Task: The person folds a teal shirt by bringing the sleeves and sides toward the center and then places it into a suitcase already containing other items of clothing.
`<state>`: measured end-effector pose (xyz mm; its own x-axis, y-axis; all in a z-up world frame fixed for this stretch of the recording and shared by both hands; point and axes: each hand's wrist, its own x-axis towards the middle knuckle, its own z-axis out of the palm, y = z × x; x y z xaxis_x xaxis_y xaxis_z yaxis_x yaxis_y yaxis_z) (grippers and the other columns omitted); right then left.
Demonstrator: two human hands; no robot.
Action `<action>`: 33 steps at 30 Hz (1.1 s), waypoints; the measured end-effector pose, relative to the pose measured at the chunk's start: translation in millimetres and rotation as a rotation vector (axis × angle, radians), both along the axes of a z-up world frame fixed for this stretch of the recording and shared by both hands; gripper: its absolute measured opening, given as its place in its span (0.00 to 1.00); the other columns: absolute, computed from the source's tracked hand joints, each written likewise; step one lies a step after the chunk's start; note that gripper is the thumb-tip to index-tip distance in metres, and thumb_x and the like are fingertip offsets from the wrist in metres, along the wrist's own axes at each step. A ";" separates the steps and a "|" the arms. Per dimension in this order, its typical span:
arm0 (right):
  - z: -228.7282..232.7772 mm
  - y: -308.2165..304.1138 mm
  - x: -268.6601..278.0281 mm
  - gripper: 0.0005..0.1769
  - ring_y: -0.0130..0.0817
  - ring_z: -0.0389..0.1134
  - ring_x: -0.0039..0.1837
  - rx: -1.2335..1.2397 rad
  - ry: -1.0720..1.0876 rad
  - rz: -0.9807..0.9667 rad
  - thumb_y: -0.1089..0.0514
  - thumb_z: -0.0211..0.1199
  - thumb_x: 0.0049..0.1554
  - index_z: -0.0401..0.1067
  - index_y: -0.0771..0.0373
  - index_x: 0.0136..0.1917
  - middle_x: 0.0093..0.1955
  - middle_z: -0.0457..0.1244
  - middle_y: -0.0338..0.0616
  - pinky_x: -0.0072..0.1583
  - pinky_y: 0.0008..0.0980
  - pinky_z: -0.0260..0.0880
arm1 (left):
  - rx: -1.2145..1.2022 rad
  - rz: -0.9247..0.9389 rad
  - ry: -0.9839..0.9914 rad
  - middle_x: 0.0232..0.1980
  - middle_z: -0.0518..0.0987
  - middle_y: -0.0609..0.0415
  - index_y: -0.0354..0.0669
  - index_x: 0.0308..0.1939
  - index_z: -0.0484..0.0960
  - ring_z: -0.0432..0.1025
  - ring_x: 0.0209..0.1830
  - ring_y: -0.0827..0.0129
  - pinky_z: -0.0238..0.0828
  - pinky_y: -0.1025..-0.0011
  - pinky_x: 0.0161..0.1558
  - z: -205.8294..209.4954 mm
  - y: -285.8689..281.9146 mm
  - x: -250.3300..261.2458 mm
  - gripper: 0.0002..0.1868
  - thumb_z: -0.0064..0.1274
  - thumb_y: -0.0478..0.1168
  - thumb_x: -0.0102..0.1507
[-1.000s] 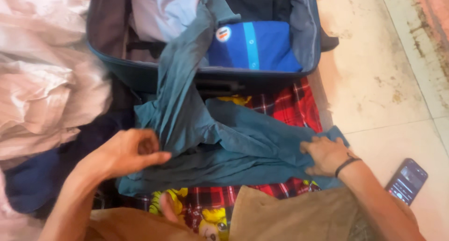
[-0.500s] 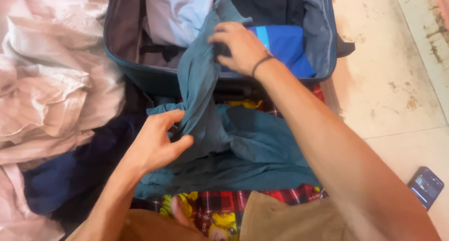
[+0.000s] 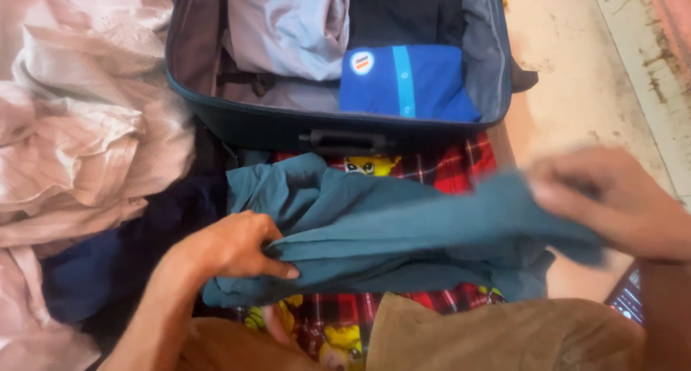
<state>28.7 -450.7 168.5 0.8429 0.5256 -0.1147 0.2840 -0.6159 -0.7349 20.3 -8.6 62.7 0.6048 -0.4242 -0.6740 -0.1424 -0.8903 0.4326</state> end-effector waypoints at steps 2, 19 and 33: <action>-31.0 -30.8 -3.9 0.15 0.22 0.67 0.40 -0.073 0.171 -0.036 0.52 0.60 0.61 0.79 0.65 0.42 0.37 0.68 0.39 0.44 0.29 0.72 | -0.001 0.025 0.054 0.37 0.87 0.41 0.37 0.38 0.89 0.82 0.42 0.53 0.77 0.61 0.48 -7.4 6.6 4.5 0.33 0.66 0.64 0.47; -202.2 -3.4 -2.6 0.33 0.58 0.69 0.55 -0.204 -0.091 -0.030 0.45 0.69 0.54 0.70 0.71 0.63 0.55 0.66 0.63 0.54 0.46 0.69 | -0.276 -0.198 -0.954 0.58 0.80 0.49 0.46 0.52 0.87 0.69 0.62 0.54 0.61 0.48 0.58 -105.9 -36.0 45.1 0.24 0.56 0.52 0.56; -207.4 -38.1 12.3 0.29 0.46 0.75 0.55 -0.349 0.147 -0.286 0.41 0.69 0.52 0.78 0.65 0.57 0.51 0.73 0.54 0.57 0.39 0.72 | 0.484 0.329 -0.757 0.44 0.85 0.43 0.43 0.43 0.88 0.77 0.53 0.51 0.55 0.43 0.73 -72.7 20.4 57.7 0.38 0.33 0.69 0.77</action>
